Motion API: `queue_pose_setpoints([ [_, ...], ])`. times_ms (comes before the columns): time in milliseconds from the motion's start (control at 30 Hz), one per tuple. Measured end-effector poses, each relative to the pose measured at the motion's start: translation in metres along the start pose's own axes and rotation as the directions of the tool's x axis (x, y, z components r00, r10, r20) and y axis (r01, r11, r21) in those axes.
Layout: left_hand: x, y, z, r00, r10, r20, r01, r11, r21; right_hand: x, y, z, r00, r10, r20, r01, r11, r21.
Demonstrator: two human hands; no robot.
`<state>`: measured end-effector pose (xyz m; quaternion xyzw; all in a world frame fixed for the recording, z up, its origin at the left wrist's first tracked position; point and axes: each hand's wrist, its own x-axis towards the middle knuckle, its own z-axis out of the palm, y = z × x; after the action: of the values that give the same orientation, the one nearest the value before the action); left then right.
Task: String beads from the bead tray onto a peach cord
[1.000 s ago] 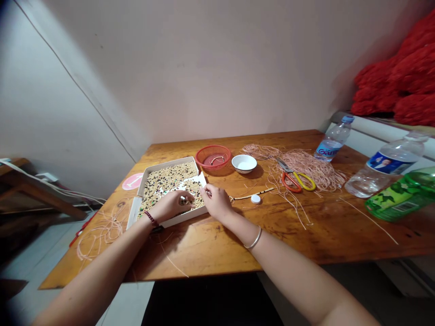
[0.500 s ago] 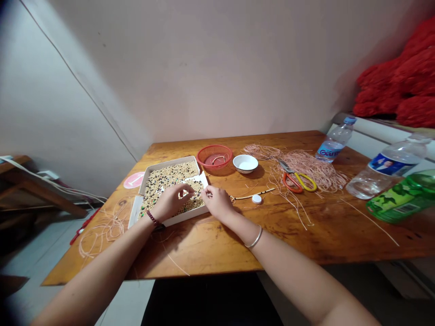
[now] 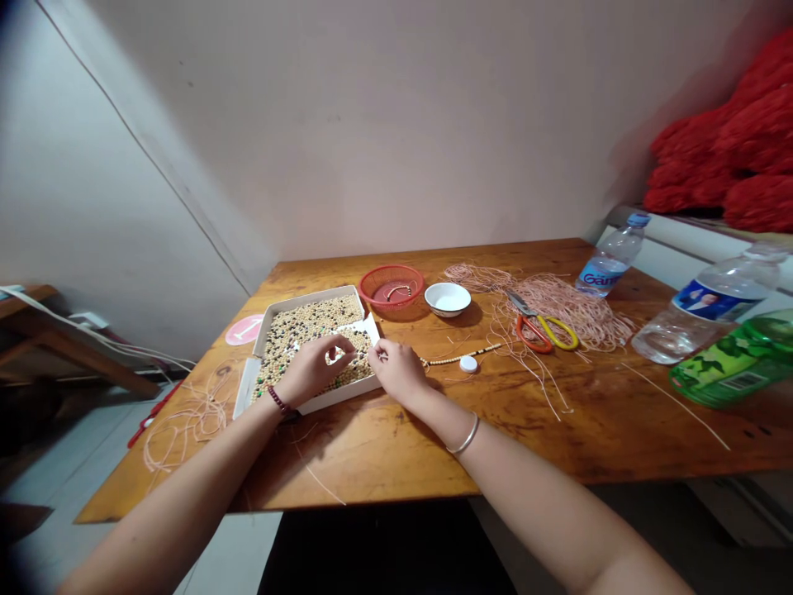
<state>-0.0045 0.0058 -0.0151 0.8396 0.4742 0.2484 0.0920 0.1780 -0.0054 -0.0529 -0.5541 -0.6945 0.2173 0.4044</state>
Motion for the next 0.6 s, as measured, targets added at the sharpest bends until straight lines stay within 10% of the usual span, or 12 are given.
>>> queue_pose_setpoints([
  [600, 0.0000, 0.0014, 0.0002, 0.999, 0.008, 0.034, -0.007, 0.999, -0.038, -0.0007, -0.0035, -0.0031, 1.000, 0.010, -0.001, -0.010, 1.000, -0.010],
])
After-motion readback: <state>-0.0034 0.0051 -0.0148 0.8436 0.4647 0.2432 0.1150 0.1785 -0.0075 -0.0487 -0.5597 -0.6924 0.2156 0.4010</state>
